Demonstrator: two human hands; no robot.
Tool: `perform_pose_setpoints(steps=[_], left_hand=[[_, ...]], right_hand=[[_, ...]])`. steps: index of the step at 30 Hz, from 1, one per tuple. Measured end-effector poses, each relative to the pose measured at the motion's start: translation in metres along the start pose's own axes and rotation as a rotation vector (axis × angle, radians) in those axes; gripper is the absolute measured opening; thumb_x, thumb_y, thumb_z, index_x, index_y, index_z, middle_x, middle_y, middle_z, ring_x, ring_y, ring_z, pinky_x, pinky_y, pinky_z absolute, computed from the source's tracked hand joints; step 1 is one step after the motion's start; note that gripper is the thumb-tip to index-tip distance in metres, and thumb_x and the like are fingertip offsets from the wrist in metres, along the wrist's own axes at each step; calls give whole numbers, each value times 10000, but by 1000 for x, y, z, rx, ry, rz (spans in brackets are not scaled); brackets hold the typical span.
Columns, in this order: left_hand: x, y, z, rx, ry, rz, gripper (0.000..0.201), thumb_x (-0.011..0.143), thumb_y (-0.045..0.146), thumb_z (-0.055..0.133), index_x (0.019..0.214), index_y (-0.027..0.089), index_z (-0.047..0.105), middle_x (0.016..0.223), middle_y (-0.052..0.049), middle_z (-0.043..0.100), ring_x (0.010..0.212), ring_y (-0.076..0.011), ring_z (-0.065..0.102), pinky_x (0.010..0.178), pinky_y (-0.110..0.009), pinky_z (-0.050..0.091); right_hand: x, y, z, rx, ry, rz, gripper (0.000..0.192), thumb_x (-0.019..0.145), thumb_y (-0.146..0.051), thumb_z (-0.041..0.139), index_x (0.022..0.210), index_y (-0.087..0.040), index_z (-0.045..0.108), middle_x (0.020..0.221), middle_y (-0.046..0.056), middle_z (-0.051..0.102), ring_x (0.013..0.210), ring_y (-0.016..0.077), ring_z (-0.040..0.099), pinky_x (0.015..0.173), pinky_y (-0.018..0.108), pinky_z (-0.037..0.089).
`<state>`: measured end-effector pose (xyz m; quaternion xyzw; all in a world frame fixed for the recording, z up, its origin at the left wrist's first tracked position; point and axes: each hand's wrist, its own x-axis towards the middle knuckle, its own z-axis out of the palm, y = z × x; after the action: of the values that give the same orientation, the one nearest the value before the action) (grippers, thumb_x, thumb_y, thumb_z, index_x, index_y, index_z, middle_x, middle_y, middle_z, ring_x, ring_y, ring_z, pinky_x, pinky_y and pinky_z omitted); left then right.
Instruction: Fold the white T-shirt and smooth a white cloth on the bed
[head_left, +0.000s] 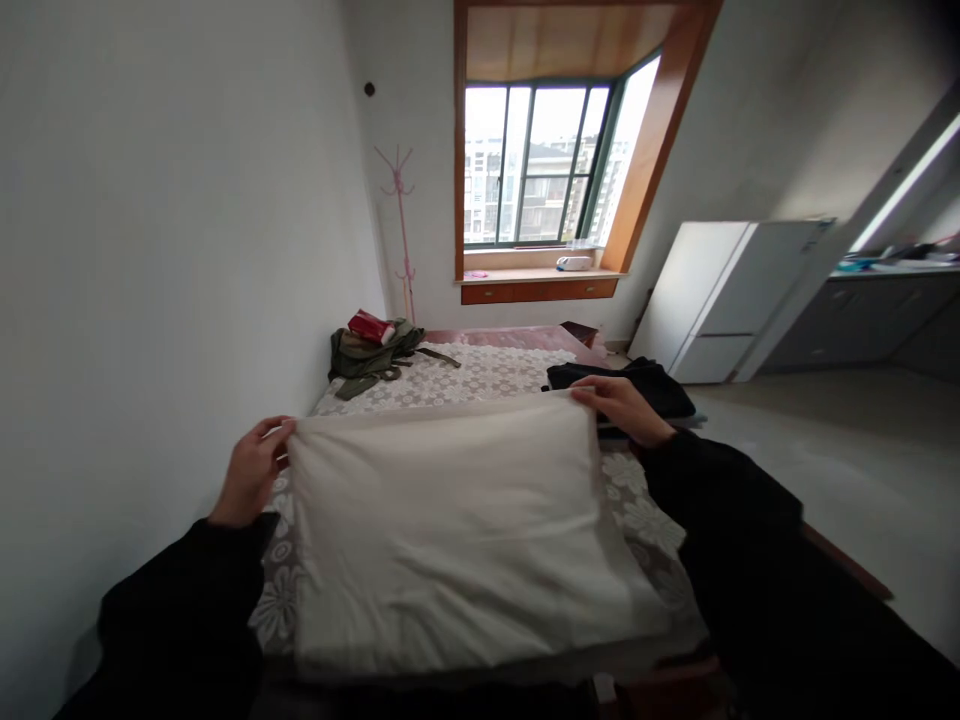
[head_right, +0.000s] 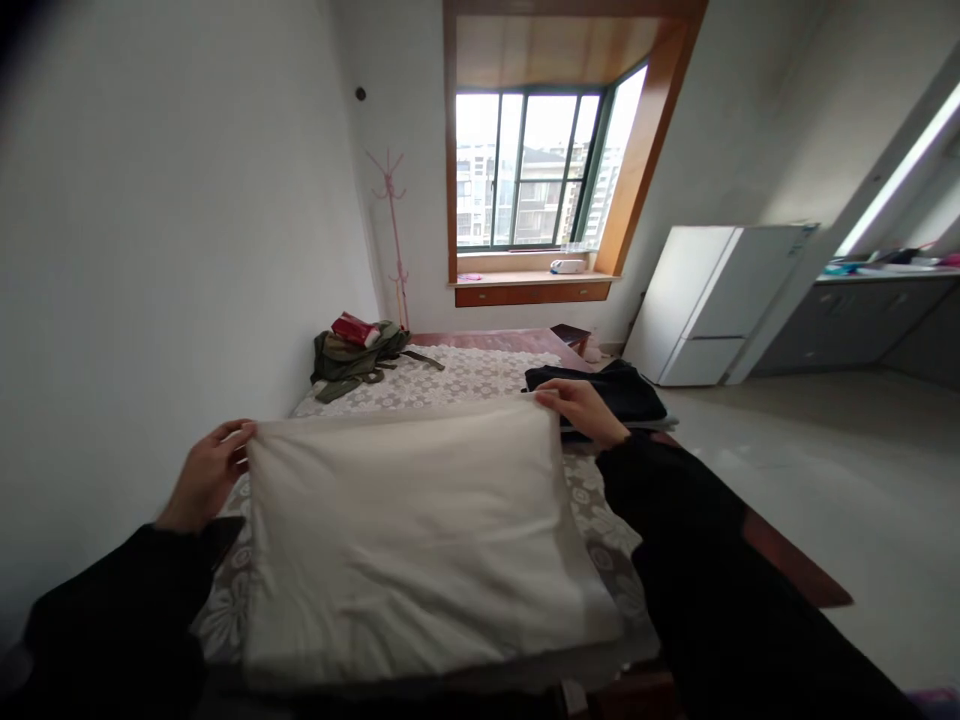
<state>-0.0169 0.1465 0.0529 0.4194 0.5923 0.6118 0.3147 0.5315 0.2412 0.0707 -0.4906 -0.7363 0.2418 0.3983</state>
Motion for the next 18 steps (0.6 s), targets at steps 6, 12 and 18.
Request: perform_pose_setpoints(steps=[6, 12, 18], left_hand=[[93, -65, 55, 175, -43, -134, 365, 662, 453, 724, 847, 171, 583, 734, 0, 623, 617, -123, 598, 556, -247, 519], [144, -105, 78, 414, -77, -150, 277, 736, 397, 641, 888, 168, 613, 694, -3, 625, 626, -155, 620, 554, -256, 527], [164, -119, 76, 664, -79, -41, 201, 748, 311, 597, 873, 158, 634, 784, -71, 694, 780, -218, 678, 710, -295, 532]], right_hand=[[97, 60, 48, -800, -232, 56, 198, 904, -268, 559, 963, -190, 732, 930, 55, 744, 879, 196, 649, 753, 270, 408], [128, 85, 79, -977, -278, 61, 119, 839, -167, 605, 845, -190, 722, 892, 86, 749, 906, 239, 661, 909, 374, 315], [141, 92, 88, -1085, -281, 45, 200, 873, -93, 521, 892, -157, 709, 918, 136, 737, 927, 256, 651, 966, 417, 261]])
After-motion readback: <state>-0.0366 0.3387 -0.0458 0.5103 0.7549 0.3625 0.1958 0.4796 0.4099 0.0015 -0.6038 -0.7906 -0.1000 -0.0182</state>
